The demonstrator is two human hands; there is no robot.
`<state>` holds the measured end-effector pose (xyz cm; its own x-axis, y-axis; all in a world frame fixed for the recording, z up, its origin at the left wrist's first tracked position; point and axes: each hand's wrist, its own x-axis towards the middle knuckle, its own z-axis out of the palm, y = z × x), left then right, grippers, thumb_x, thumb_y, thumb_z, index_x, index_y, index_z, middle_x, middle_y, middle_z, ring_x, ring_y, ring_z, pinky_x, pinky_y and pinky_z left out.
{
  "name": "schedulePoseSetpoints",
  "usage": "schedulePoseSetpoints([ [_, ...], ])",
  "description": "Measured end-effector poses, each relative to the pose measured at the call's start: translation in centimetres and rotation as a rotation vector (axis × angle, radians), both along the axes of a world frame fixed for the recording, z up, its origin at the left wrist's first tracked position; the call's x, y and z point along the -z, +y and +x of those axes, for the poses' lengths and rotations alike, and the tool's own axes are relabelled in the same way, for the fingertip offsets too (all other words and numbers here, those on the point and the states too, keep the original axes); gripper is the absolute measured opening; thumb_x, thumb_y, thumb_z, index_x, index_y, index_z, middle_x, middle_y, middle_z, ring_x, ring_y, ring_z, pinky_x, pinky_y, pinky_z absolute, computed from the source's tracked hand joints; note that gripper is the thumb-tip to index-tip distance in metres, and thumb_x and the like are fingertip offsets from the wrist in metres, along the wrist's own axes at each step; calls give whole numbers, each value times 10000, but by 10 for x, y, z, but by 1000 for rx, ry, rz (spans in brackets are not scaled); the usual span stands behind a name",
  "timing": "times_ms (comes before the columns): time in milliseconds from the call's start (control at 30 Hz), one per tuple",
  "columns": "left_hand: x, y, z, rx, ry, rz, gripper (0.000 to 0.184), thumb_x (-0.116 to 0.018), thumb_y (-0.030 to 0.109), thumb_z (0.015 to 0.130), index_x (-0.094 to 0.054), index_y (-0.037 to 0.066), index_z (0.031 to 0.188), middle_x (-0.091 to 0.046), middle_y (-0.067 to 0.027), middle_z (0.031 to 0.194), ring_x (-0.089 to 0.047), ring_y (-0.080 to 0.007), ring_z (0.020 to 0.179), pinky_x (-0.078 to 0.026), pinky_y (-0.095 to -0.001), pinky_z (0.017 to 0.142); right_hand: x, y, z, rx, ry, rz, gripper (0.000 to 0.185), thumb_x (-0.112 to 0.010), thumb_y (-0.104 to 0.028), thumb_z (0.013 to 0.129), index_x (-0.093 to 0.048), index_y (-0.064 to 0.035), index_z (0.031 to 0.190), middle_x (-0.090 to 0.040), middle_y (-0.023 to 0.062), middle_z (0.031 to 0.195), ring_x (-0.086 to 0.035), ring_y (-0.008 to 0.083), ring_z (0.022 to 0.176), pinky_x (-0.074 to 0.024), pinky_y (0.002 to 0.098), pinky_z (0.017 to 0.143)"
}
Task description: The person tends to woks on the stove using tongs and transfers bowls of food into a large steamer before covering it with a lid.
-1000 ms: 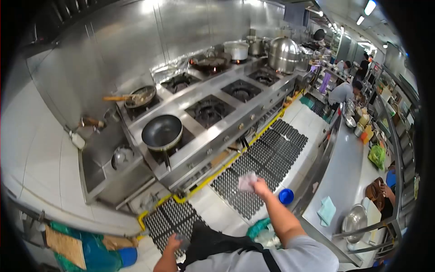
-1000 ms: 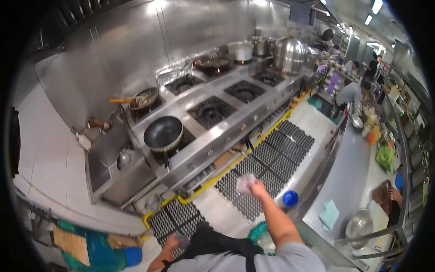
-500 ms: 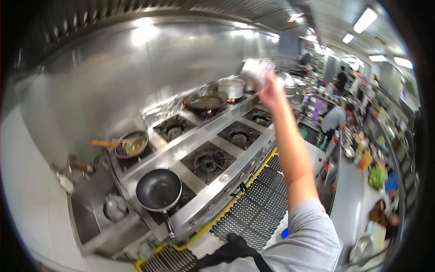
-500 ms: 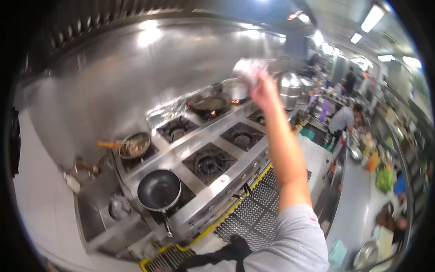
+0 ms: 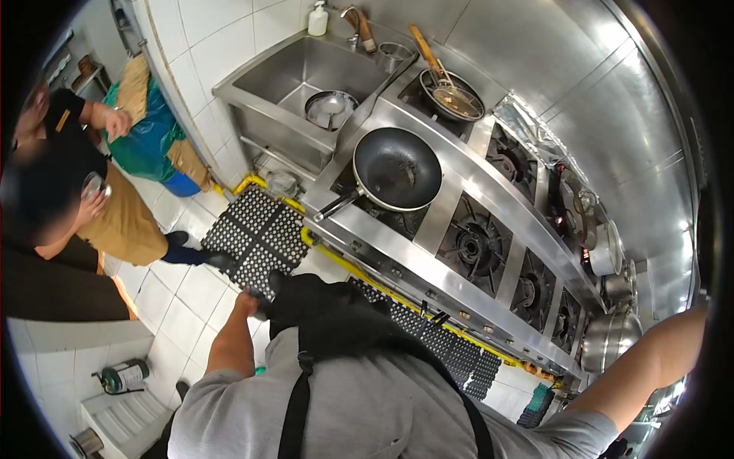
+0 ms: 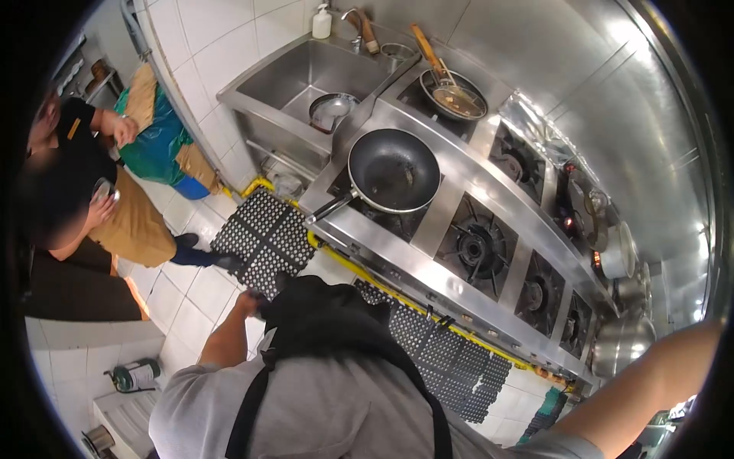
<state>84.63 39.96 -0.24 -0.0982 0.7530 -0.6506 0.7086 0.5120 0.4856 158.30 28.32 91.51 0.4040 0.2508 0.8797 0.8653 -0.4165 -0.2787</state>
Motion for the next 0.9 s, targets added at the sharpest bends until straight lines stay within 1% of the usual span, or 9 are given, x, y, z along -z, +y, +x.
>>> schedulePoseSetpoints([
  [67,-27,-42,1,-14,76,-185,468,-707,230,661,-600,33,1072,-645,-174,986,-624,-306,931,-506,-365,798,6,-1,4,3,-3,-12,278,-579,-311,857,-588,-64,986,-613,45,986,-543,116,742,-461,266,663],
  [167,53,-100,-39,326,364,-6,406,-695,281,692,-621,54,1020,-662,-132,972,-634,-276,898,-507,-371,788,17,-4,11,1,-4,-26,291,-571,-324,859,-593,-63,986,-614,49,990,-548,122,758,-462,273,675],
  [267,36,-117,-35,68,266,-39,367,-674,295,730,-630,76,1021,-665,-113,977,-636,-266,881,-506,-354,781,21,-9,16,2,-8,-28,305,-563,-337,862,-599,-61,986,-616,53,994,-553,127,773,-464,279,688],
  [300,37,-114,-48,960,435,313,284,-650,247,770,-634,86,1003,-668,-84,973,-636,-246,873,-505,-324,768,23,-12,19,5,-6,-32,310,-560,-342,862,-600,-61,986,-616,54,996,-554,129,779,-464,282,692],
  [333,17,-109,-29,264,264,-36,235,-617,206,774,-633,86,976,-671,-94,910,-644,-245,819,-511,-321,706,26,-12,21,3,-7,-32,314,-557,-346,863,-602,-60,986,-617,55,997,-556,131,784,-464,284,697],
  [400,7,-95,-25,54,-20,-6,227,-567,127,743,-626,71,955,-665,-114,829,-644,-258,753,-512,-348,665,29,-16,22,9,-10,-42,324,-552,-355,865,-606,-59,986,-617,58,1000,-559,135,794,-465,288,705],
  [700,-7,31,-2,-6,-351,73,392,-586,82,711,-545,-40,1082,-637,-125,941,-623,-209,790,-492,-298,667,48,-33,2,66,-75,-70,371,-527,-395,872,-621,-55,986,-621,69,1012,-573,153,842,-468,309,743],
  [800,-90,68,34,321,-146,0,583,-666,204,742,-472,-58,1226,-598,-201,1110,-584,-271,1024,-462,-306,842,56,-34,-27,39,-124,-75,387,-519,-409,874,-626,-54,986,-623,73,1016,-578,159,857,-469,316,756],
  [900,27,118,8,904,297,95,716,-678,354,747,-423,-21,1301,-452,-215,1316,-439,-293,1230,-360,-322,1011,76,-47,-75,-75,-173,-64,404,-511,-422,876,-631,-52,986,-624,77,1020,-583,164,873,-470,322,769],
])
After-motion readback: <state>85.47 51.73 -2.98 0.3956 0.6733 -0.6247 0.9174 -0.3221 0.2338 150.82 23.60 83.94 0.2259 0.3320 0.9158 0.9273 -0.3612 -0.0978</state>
